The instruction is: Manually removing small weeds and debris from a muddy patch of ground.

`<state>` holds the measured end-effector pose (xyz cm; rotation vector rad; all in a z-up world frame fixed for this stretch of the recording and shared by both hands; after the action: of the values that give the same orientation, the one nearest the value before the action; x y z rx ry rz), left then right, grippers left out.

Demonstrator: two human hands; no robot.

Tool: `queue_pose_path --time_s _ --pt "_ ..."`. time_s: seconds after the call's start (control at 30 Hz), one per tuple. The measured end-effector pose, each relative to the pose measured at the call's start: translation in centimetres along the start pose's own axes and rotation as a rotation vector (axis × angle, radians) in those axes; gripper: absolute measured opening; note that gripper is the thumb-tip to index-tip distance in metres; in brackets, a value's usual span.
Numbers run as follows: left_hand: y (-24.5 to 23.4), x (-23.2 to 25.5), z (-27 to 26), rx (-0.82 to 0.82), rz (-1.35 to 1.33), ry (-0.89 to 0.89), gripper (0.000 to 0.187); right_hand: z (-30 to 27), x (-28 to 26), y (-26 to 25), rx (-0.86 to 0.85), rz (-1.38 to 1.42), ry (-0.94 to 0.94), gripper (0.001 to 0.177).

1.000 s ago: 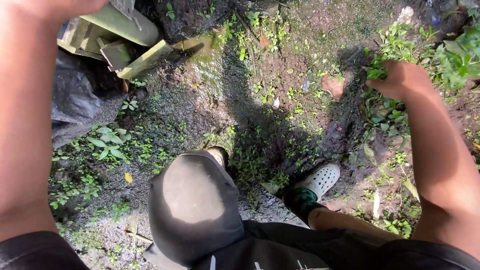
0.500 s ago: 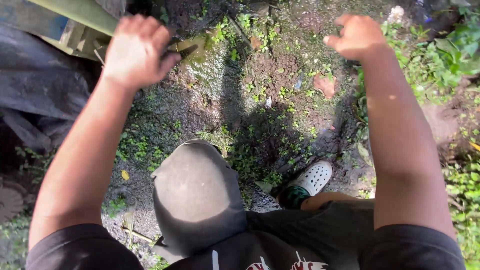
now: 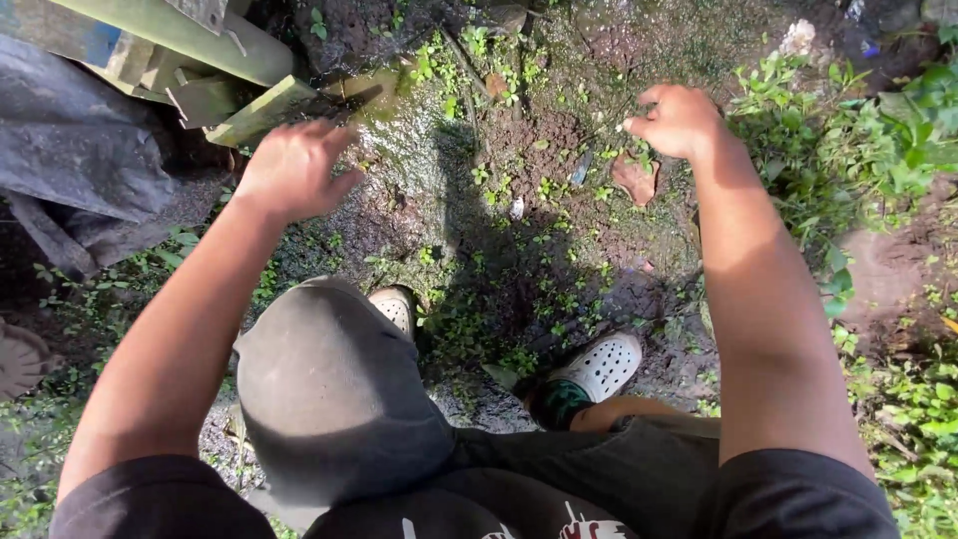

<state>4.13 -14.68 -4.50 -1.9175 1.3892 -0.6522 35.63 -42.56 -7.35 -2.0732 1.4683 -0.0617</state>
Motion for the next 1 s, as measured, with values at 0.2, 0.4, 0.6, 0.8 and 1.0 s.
queue_pose_path --time_s 0.2,0.4,0.6,0.8,1.0 --pt "-9.9 4.6 3.9 0.321 0.069 0.272 0.044 -1.2 1.0 1.3 -0.023 -0.060 0.127 0.053" --pt "-17.5 11.0 3.4 0.334 -0.374 0.118 0.062 -4.4 -1.9 0.2 0.112 -0.229 0.150 0.051" --pt "-8.9 14.1 6.6 0.008 -0.471 0.251 0.052 -2.3 2.4 6.0 0.192 -0.175 0.198 0.056" --pt "-1.8 20.5 13.9 -0.207 -0.435 0.338 0.049 1.1 12.9 23.4 0.167 0.307 0.404 0.044" --pt "2.5 28.6 13.1 -0.395 0.125 0.399 0.031 -6.1 19.6 41.8 0.200 0.547 0.802 0.052"
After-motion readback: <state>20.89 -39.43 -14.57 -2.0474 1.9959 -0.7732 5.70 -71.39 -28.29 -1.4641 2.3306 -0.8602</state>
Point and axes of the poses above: each hand's wrist, its own z-axis towards the middle knuckle, its own y-axis out of the palm, x = y × z, the point moved 8 cm from there along z, towards the middle knuckle, and after that the axes turned 12 degrees about -x, right-handed, at the moved point
